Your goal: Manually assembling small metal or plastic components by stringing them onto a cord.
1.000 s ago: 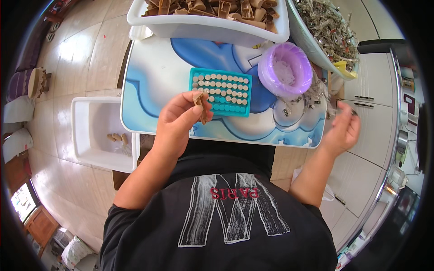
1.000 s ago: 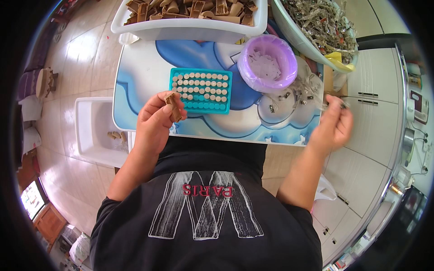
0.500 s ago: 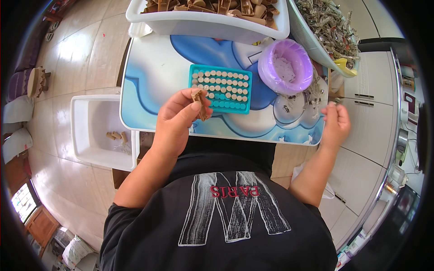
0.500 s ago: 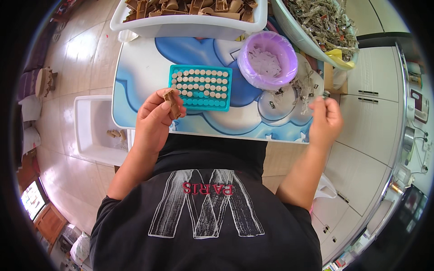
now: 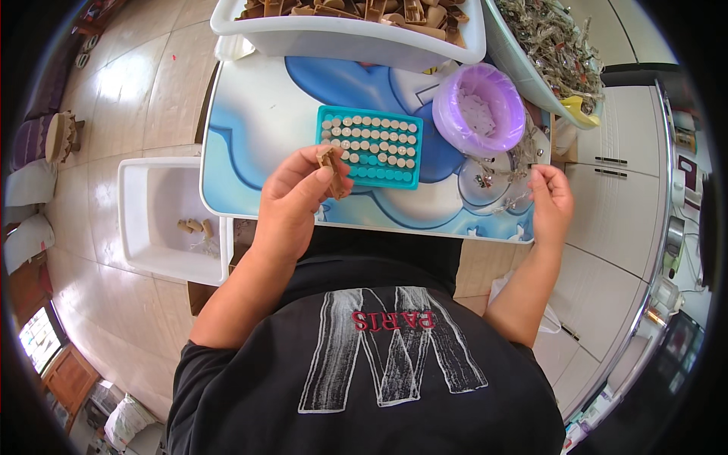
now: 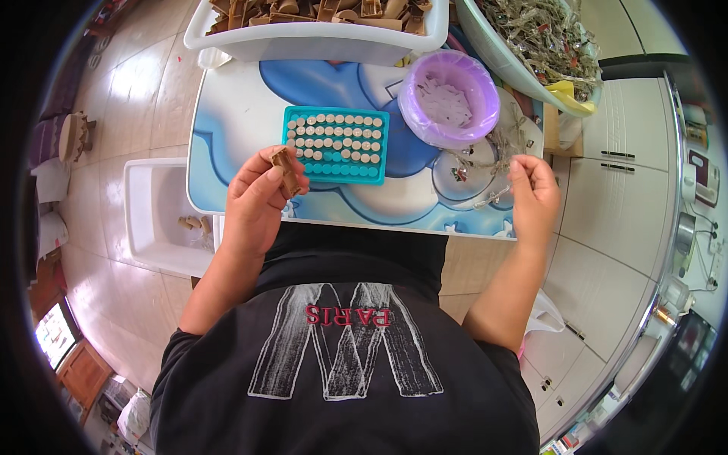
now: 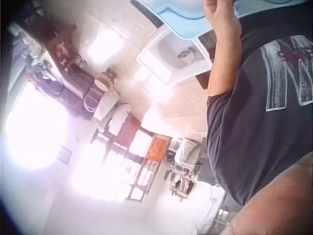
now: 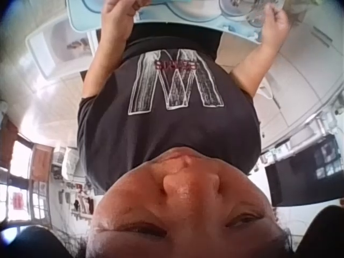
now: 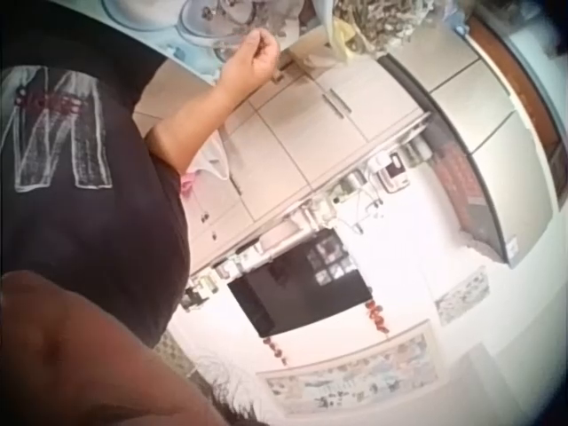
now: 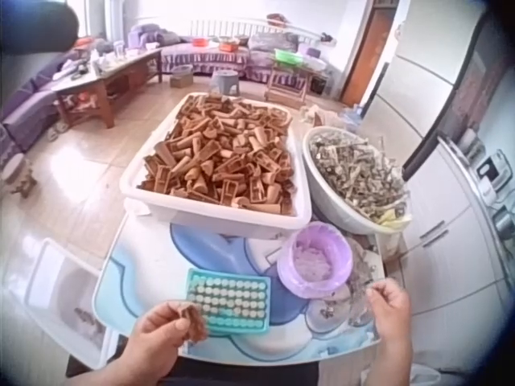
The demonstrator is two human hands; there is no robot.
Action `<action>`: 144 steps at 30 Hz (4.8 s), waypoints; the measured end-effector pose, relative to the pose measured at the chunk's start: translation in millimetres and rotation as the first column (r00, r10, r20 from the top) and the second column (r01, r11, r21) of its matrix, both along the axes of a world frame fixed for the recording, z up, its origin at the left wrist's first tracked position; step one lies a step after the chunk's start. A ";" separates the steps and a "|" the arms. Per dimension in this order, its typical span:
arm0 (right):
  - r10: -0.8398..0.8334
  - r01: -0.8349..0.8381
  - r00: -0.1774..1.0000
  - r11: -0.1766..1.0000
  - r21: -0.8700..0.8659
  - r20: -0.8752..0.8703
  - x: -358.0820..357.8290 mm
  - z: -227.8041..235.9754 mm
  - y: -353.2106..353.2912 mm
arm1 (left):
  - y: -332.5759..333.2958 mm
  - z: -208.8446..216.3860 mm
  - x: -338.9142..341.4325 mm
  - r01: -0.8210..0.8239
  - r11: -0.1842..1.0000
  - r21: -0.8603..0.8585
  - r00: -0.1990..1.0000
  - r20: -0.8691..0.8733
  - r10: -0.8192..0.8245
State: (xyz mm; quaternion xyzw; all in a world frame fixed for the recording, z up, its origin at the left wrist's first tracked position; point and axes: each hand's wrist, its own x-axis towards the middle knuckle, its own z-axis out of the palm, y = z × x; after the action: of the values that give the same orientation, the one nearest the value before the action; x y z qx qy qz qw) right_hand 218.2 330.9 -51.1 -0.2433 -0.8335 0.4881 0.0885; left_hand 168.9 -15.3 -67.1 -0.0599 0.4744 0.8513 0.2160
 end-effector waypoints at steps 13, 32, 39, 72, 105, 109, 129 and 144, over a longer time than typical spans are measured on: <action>0.053 0.121 0.944 0.864 0.489 -0.327 -13.9 17.8 1.3 | 1.0 0.4 1.5 -0.003 1.000 0.000 1.000 -0.002 0.003; -0.283 0.042 0.928 0.726 -0.686 -0.243 -15.7 -3.2 13.5 | 2.3 3.4 2.1 0.003 1.000 0.020 1.000 0.002 -0.003; -0.169 -0.161 0.964 0.241 -0.957 -0.205 -8.8 -15.6 22.4 | 4.9 3.2 2.6 0.015 1.000 0.025 1.000 -0.008 -0.015; 0.016 -0.227 0.954 0.692 -0.685 -0.300 -18.3 12.1 -104.3 | 50.7 12.7 -1.8 0.323 0.847 0.423 0.910 0.106 -0.400; 0.255 -0.340 0.933 0.854 -0.393 -0.253 -6.9 14.1 -114.3 | 45.8 25.0 -9.3 0.277 0.893 0.353 0.960 -0.057 -0.276; 0.305 -0.335 0.942 0.876 -0.346 -0.140 -9.0 20.9 -122.1 | 46.6 25.7 -7.6 0.217 0.871 0.440 0.964 0.043 -0.262; 0.157 -0.110 0.974 0.958 0.264 -0.165 1.6 1.2 -46.4 | 23.2 18.6 -16.8 0.110 0.820 0.562 0.958 0.159 -0.238; 0.372 -0.399 0.826 0.917 0.028 -0.423 -1.8 19.8 -116.0 | 15.7 25.1 -11.7 0.114 0.857 0.503 0.988 0.032 -0.151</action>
State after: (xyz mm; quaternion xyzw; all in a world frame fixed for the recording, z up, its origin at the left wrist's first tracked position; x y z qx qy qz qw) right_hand 216.4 214.9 -31.3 0.0381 -0.8110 0.5621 0.1575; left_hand 157.2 0.5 -42.0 0.0009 0.2333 0.9254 0.2988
